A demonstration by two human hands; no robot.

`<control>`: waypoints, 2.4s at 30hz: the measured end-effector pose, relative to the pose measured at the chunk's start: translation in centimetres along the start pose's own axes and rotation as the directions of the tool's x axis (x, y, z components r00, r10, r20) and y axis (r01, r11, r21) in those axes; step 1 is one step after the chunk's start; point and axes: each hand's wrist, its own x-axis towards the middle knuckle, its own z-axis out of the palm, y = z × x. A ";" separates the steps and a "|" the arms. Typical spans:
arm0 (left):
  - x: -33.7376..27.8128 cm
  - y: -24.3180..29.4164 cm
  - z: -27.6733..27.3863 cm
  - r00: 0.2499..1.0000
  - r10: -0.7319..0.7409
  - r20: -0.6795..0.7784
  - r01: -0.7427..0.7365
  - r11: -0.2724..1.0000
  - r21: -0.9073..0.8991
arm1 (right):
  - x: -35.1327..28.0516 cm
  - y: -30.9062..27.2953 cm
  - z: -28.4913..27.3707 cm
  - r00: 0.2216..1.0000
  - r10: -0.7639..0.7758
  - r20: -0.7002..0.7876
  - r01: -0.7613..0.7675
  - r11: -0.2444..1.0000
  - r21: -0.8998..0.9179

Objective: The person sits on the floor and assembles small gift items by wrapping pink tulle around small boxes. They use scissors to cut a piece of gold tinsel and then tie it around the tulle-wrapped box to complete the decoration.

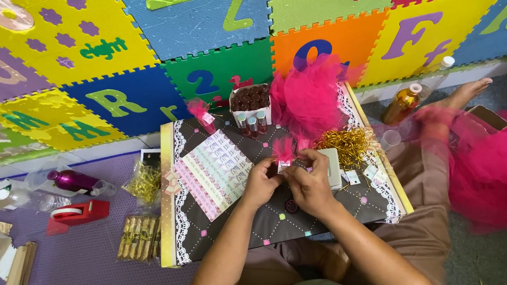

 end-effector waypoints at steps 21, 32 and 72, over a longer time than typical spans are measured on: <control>0.2 -2.5 -0.3 0.998 0.069 0.013 -0.070 0.996 0.056 | 0.2 -0.8 1.6 0.998 -0.030 -0.061 0.027 0.998 -0.051; 0.8 -3.8 -0.1 0.989 0.068 -0.132 -0.058 0.995 0.081 | -2.3 0.8 -0.4 0.999 -0.032 -0.033 0.033 0.999 0.027; 2.3 -5.6 -0.9 0.973 0.142 -0.184 -0.129 0.988 0.082 | -4.4 2.9 -2.1 0.985 -0.127 0.113 0.153 0.950 -0.272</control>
